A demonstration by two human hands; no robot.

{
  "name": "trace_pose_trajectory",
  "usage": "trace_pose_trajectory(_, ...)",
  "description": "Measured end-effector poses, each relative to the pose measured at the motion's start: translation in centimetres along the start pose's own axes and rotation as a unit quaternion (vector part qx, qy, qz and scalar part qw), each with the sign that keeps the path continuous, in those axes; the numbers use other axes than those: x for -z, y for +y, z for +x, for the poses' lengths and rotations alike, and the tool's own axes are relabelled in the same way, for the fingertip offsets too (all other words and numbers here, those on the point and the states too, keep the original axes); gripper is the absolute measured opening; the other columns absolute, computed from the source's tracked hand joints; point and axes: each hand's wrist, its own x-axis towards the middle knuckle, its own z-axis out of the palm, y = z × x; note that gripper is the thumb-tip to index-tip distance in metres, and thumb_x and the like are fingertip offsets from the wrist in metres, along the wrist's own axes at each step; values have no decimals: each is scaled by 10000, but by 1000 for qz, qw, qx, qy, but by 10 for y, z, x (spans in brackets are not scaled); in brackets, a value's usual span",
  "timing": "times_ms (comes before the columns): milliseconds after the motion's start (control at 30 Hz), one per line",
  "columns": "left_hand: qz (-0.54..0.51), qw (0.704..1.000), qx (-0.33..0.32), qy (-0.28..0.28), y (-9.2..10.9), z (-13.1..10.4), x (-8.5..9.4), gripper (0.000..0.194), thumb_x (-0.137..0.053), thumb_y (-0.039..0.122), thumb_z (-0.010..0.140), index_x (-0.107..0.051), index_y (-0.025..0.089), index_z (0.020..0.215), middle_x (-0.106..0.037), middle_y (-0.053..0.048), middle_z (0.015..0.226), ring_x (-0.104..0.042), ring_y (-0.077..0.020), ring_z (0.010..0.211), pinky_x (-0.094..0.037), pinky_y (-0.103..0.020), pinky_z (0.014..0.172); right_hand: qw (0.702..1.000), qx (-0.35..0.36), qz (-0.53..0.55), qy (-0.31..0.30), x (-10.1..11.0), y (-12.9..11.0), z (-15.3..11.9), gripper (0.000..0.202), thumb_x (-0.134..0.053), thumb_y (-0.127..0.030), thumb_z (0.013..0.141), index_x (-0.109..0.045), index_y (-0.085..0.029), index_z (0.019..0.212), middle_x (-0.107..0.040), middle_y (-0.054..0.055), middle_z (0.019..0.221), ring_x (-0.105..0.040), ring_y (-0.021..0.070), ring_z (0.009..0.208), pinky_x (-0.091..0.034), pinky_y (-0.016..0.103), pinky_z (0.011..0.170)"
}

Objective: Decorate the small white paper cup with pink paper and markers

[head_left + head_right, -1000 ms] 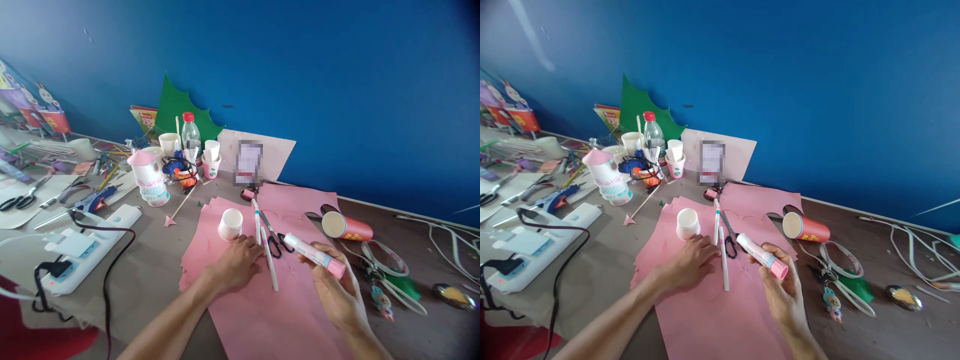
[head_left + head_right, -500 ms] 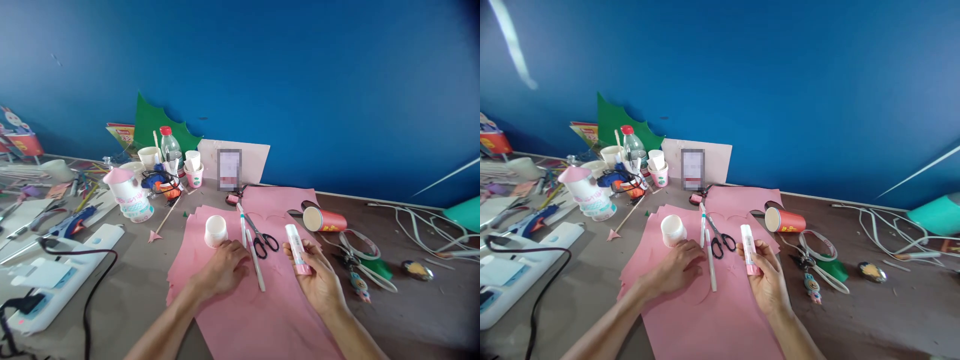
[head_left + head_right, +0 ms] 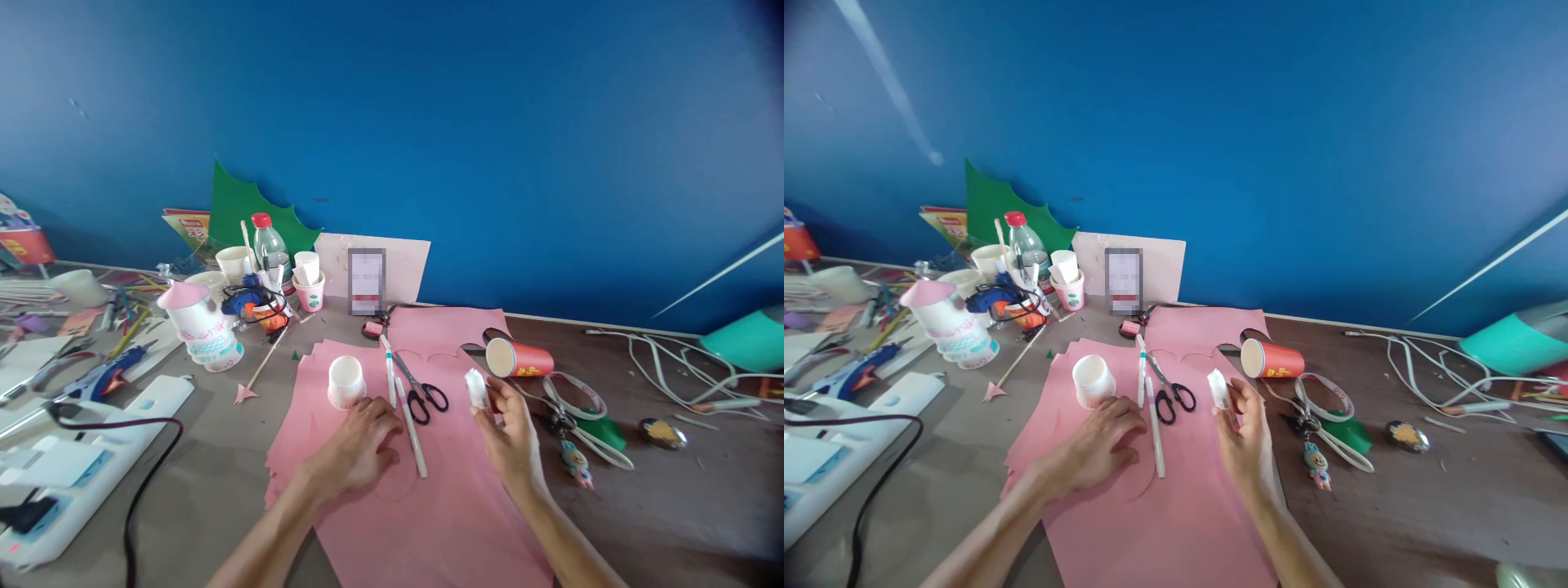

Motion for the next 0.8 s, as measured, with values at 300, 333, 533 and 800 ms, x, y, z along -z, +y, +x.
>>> trace_pose_trajectory(300, 21, 1000, 6, 7, -3, 2, -6, 144, -591, 105, 782, -633, 195, 887, -609, -65, 1061, -566, -235, 1029, -446, -401, 970, 988, 68, -100, 97, 13, 15, 21, 552, -617, -438, 798, -535, -167, 1272, -673, 165, 1181, -662, 295, 1026, -509, 440, 871)
trace_pose_trajectory(333, 24, 1000, 7, 5, -3, 2, -6, 150, -593, 103, 778, -629, 193, 892, -603, -65, 1065, -562, -236, 1032, -443, -402, 971, 987, 65, -105, 105, 15, 17, 25, 562, -614, -426, 788, -528, -161, 1275, -677, 171, 1176, -665, 301, 1025, -509, 442, 868)
trace_pose_trajectory(533, 40, 999, 6, -6, -1, 1, -5, 203, -601, 80, 766, -606, 179, 943, -580, -69, 1101, -534, -231, 1054, -413, -399, 994, 948, 91, -282, 119, 19, 21, 33, 455, -527, -330, 756, -582, -172, 1179, -713, 157, 1115, -627, 348, 1063, -408, 518, 961)
trace_pose_trajectory(800, 77, 997, 11, 4, -1, -3, -5, 81, -604, 163, 825, -566, 193, 889, -565, -67, 1062, -527, -245, 1010, -428, -426, 955, 877, 137, -455, 64, 22, 20, 27, 414, -466, -170, 824, -568, -203, 1223, -732, 112, 1108, -591, 319, 1086, -339, 490, 970)
